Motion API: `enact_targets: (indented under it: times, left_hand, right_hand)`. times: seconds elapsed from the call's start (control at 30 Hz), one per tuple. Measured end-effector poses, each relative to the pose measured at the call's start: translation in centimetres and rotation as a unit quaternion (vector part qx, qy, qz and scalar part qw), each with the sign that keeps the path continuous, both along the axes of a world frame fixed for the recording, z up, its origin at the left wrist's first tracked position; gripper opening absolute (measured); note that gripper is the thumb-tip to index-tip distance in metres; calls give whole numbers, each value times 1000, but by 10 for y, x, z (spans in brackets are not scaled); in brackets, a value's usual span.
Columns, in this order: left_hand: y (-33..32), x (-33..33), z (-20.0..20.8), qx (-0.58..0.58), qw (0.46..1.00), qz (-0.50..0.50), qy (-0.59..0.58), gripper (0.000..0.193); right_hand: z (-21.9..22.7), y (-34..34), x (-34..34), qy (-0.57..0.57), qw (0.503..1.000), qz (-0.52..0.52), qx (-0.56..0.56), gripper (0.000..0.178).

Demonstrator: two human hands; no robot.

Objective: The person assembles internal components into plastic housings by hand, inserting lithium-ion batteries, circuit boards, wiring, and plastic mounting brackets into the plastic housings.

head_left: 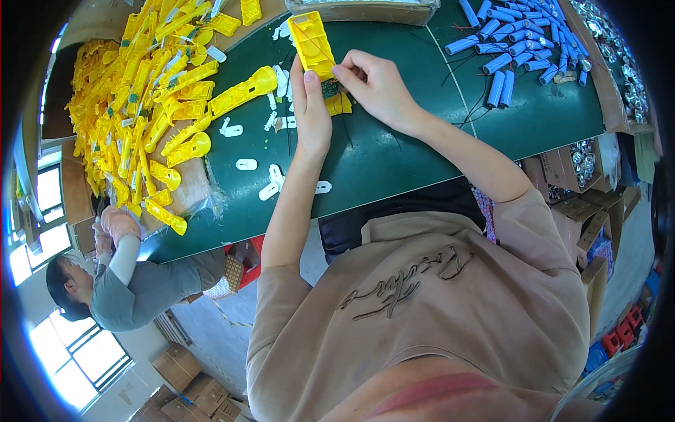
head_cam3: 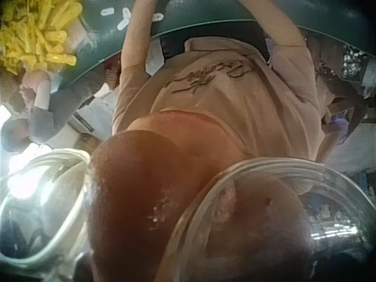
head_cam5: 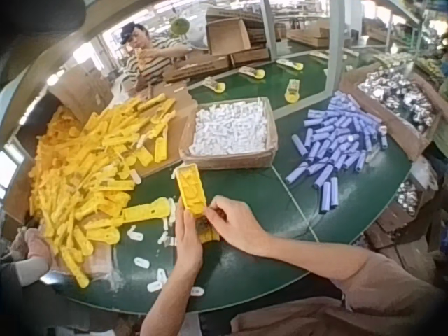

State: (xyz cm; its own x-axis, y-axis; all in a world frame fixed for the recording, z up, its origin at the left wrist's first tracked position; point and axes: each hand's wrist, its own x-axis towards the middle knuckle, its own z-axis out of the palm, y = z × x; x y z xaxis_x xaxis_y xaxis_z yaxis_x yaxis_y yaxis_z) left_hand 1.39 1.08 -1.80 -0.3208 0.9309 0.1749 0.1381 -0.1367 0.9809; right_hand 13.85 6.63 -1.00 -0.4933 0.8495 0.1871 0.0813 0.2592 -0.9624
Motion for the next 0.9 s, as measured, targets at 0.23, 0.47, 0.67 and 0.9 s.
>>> enact_targets:
  times: [0.23,0.47,0.67,0.9]
  left_hand:
    - [-2,6,5,-34,992,31,-121,46]
    - [0,9,7,-69,989,52,-124,47]
    - [1,0,0,-50,985,56,-155,38]
    - [3,-6,0,-76,986,-6,-147,35]
  right_hand:
    - [-9,-8,-11,-55,981,-14,183,13]
    - [-20,-9,-15,-97,927,-65,357,11]
    - [-20,-10,-17,-103,895,-74,427,19]
    - [17,18,47,-247,928,81,266,24]
